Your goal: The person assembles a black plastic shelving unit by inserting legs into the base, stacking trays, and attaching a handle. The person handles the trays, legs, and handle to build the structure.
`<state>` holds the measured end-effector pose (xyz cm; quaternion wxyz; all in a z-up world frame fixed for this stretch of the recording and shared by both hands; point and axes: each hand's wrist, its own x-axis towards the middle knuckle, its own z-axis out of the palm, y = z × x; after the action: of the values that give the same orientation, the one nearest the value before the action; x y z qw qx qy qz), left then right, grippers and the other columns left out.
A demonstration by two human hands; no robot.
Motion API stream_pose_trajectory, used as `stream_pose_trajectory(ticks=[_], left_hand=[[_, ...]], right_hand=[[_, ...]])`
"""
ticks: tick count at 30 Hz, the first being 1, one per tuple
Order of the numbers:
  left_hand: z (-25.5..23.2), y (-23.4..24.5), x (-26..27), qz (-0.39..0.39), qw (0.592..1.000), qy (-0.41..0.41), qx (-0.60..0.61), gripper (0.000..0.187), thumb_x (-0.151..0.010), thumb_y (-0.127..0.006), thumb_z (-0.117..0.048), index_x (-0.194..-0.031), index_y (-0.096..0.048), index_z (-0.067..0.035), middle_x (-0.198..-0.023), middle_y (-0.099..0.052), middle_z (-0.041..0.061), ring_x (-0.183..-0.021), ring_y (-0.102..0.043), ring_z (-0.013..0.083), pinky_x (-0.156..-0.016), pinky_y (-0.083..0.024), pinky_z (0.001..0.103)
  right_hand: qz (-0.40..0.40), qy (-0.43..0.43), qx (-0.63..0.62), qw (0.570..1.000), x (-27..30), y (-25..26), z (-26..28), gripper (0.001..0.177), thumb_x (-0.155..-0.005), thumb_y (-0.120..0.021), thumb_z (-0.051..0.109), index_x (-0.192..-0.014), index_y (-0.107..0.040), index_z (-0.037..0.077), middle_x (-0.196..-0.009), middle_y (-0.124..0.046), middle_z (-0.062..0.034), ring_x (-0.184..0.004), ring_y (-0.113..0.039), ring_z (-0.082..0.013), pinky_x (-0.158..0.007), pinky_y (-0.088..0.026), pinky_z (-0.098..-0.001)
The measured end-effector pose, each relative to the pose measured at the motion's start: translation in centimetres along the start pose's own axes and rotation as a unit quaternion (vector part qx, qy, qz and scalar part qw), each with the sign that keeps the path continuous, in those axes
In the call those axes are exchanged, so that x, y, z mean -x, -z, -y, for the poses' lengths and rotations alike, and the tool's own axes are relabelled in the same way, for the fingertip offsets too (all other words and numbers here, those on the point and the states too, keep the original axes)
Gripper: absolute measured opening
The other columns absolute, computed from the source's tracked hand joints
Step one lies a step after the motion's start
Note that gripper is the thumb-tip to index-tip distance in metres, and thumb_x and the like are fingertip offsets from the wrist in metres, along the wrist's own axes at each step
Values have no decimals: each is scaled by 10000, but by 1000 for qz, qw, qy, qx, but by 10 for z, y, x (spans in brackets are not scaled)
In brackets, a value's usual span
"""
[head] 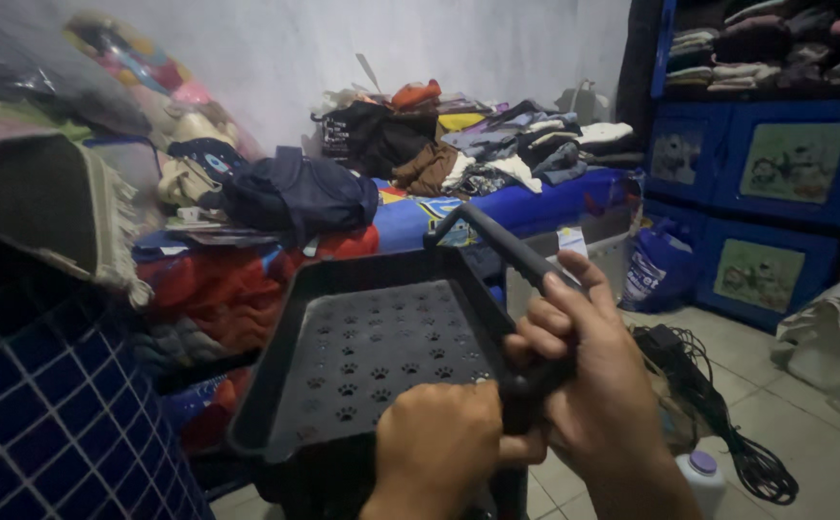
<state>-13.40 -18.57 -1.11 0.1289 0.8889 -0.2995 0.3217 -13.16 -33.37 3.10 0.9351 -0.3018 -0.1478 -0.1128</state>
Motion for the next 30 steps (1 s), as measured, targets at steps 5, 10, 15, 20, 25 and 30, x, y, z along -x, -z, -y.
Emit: stream_pose_trajectory(ticks=[5,10,15,20,25,30], left_hand=[[-1,-2,2,0,1000,15,-21,587,-755,-789,-628,-635,-628,-77,-470,-619,54,-426,-649,210,-443,-530,350],[0,4,0,7,1000,29,2,625,-768,-795,-660,-644,-644,-66,-483,-637,70,-431,-668,235,-452,-542,365],[4,0,4,50,998,34,-12,660,-791,-764,-697,-671,-654,-57,-576,-664,92,-474,-699,267,-452,-551,378],[11,-19,4,-8,997,-18,-79,420,-781,-788,-497,-742,-661,-99,-654,-682,63,-604,-705,241,-544,-544,385],[9,-26,18,-173,983,-33,-54,247,-774,-755,-340,-719,-632,-133,-677,-594,19,-696,-620,203,-656,-451,386],[5,-21,17,-219,974,-67,3,368,-803,-735,-458,-782,-645,-101,-703,-574,27,-704,-588,227,-673,-415,412]], right_hand=[[-38,-41,-23,998,-12,13,-4,206,-1026,-585,168,-1214,-519,223,-709,-468,43,-529,-427,-28,-556,-392,-200],[-19,-100,76,992,-9,3,15,259,-1006,-601,203,-1256,-532,192,-753,-541,-8,-627,-542,-110,-659,-491,-292],[137,-55,531,834,12,1,57,546,-943,-713,288,-1451,-525,213,-1051,-712,-128,-1030,-687,-293,-887,-614,-473],[434,374,734,365,-1,-18,69,488,-810,-747,552,-1087,-691,154,-1057,-684,-96,-1063,-654,-306,-1094,-339,-528],[538,51,830,135,-20,-60,50,475,-910,-661,574,-1002,-648,108,-866,-723,-71,-784,-700,-307,-939,-470,-485],[525,-18,847,87,-20,-74,55,535,-960,-550,631,-1001,-618,103,-690,-687,-134,-656,-683,-368,-588,-527,-489]])
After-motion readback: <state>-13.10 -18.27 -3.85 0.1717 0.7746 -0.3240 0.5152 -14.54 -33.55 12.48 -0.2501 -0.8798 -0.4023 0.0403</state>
